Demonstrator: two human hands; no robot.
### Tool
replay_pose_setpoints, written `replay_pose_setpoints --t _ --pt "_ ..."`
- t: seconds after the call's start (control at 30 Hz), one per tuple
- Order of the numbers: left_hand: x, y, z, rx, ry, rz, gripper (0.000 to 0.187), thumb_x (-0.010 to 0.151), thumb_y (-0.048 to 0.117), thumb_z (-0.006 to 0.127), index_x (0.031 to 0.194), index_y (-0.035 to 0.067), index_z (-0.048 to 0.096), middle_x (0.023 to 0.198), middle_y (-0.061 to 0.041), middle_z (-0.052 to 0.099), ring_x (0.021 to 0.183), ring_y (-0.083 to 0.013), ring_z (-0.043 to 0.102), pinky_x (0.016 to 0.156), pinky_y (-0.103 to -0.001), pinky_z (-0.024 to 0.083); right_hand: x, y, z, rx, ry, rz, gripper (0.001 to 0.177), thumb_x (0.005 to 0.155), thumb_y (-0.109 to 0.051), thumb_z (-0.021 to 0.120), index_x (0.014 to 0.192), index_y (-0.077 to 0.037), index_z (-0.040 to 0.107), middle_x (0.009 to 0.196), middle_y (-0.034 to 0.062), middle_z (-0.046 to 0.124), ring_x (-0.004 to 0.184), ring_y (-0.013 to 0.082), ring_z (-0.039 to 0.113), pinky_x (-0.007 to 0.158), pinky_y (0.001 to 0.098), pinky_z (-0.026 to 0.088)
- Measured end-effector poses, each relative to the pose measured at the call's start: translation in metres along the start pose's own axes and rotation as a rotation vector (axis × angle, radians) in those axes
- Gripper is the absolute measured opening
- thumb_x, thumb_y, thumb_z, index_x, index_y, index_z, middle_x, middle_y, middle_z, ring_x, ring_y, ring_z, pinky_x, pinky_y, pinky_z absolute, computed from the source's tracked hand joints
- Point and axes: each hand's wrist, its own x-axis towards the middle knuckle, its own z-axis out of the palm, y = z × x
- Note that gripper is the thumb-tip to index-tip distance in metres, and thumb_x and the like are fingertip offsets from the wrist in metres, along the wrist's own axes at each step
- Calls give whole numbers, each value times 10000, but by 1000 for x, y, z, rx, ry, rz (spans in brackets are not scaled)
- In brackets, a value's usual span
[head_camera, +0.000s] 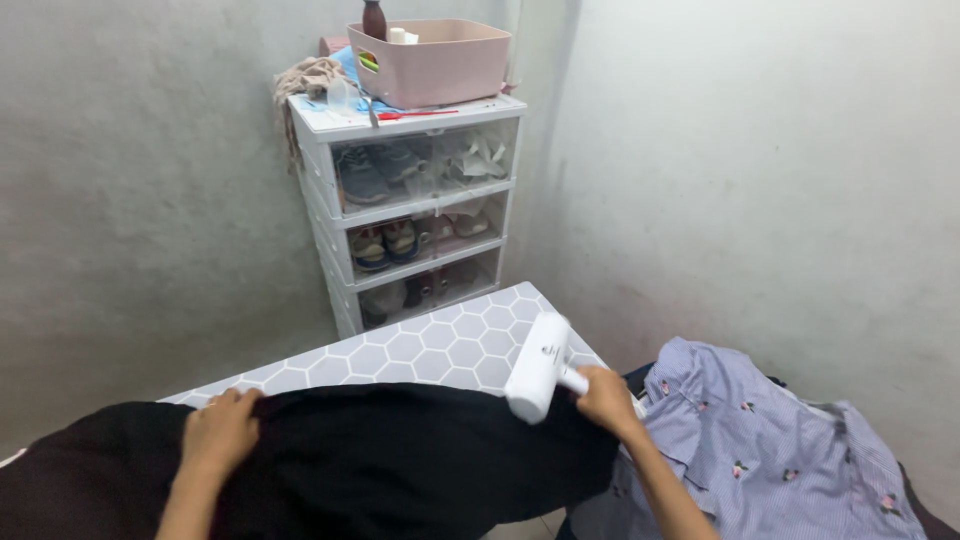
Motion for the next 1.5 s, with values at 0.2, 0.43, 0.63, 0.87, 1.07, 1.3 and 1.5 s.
replay_pose_setpoints --t 0.2,0.43,0.63,0.87,1.07,1.3,1.5 --pt "-4 -43 0 62 89 -225 379 951 402 667 1295 245 675 1227 8 745 1146 -211 720 964 -416 546 94 16 14 -59 293 89 206 748 -102 762 948 -59 740 1008 177 724 987 424 685 860 509 541" --pt "-2 -8 -9 144 385 -189 571 822 237 686 1387 206 611 1321 -51 630 1282 -215 594 1121 -490 415 113 2 58 -152 357 172 277 739 -63 719 1014 -98 723 1320 160 596 946 436 668 830 521 540" --pt "-29 63 -33 -146 544 56 502 754 239 699 1241 132 638 1274 -107 615 1218 -291 589 1102 -543 402 82 44 42 -195 415 247 221 741 -217 770 909 -76 741 1107 154 683 962 396 693 806 495 558" --pt "-79 169 -46 -546 16 383 229 827 256 734 1043 182 741 1011 -21 712 1021 -230 686 912 -392 506 29 132 -15 11 316 372 322 836 -408 743 930 -104 794 747 183 742 729 385 743 667 491 567" --pt "-95 254 -39 -674 19 734 178 791 183 757 951 107 746 968 -51 675 965 -260 639 828 -406 493 -1 128 -7 -37 193 223 308 693 -356 804 869 -103 797 791 164 760 738 351 747 671 446 574" --pt "-95 325 -26 -595 198 770 303 760 209 802 990 22 741 1021 -82 616 966 -248 569 788 -392 431 2 79 -10 -3 48 432 394 689 -413 868 881 -81 778 800 138 778 740 317 772 713 421 590" --pt "-99 344 -25 -527 224 821 237 748 206 811 913 53 738 1000 -76 616 966 -249 567 818 -401 416 12 84 -21 -18 62 319 327 703 -338 853 918 -98 795 816 148 778 761 323 755 724 429 578"
